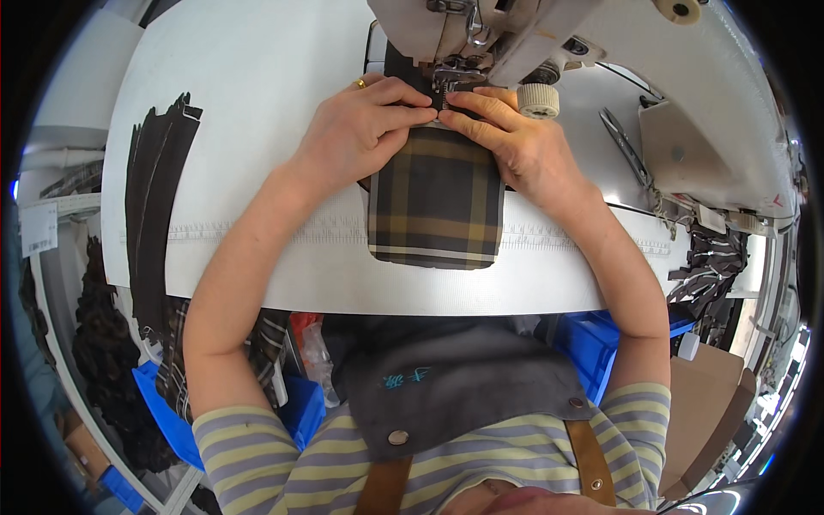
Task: Using a sewing machine to attach a zipper to patterned fabric pieces.
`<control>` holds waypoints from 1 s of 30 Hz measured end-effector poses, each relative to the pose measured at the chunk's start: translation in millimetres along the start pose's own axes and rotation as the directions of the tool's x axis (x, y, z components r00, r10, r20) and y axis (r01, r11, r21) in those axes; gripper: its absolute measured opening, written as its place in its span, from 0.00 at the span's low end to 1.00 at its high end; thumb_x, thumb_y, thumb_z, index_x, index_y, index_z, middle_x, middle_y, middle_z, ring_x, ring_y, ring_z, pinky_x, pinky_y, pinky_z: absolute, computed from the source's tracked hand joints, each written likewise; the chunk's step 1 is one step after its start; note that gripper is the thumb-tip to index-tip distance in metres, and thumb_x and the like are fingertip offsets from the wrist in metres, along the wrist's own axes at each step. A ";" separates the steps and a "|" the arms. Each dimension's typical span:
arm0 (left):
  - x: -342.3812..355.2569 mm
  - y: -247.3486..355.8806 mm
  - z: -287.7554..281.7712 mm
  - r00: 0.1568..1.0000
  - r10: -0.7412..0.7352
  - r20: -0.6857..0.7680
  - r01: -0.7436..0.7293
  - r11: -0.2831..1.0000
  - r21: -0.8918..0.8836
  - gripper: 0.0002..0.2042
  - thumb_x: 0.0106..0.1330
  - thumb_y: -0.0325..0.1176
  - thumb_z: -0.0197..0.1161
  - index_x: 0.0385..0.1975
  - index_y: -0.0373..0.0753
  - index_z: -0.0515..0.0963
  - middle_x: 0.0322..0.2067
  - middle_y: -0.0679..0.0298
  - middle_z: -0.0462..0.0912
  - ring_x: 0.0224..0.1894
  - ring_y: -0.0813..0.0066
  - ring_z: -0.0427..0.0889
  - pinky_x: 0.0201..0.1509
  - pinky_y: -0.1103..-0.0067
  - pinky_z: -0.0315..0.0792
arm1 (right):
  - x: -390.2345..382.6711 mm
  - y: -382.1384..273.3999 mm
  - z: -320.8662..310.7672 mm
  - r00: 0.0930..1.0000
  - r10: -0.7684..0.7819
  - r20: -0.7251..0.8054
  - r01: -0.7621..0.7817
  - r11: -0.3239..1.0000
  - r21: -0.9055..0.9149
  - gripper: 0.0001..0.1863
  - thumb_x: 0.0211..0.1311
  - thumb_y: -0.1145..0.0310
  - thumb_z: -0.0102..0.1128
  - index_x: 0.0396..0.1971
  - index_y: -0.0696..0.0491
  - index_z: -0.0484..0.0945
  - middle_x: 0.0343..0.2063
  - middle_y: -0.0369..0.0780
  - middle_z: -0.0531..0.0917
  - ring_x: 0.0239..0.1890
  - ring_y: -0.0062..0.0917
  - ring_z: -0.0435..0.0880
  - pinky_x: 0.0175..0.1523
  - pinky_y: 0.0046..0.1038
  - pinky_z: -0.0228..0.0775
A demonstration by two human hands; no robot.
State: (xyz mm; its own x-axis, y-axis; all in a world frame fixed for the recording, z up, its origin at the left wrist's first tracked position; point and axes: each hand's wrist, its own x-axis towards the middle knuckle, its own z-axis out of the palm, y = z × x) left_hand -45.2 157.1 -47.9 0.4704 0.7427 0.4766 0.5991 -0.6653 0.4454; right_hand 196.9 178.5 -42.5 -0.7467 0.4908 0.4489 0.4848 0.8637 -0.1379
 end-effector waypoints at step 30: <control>10.9 -13.8 8.1 0.998 -0.028 -0.055 0.029 0.999 0.014 0.10 0.56 0.21 0.61 0.35 0.40 0.85 0.40 0.66 0.85 0.44 0.65 0.82 0.49 0.73 0.78 | 9.9 12.1 6.0 0.995 0.027 -0.099 -0.020 0.997 0.074 0.23 0.46 0.81 0.60 0.45 0.46 0.85 0.42 0.37 0.84 0.45 0.33 0.81 0.47 0.31 0.77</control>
State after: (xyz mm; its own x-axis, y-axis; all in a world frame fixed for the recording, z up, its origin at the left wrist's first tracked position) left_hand -43.2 175.0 -55.0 0.4172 0.7556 0.5049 0.6216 -0.6426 0.4480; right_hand 192.6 194.5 -45.0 -0.6848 0.5003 0.5299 0.4646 0.8599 -0.2114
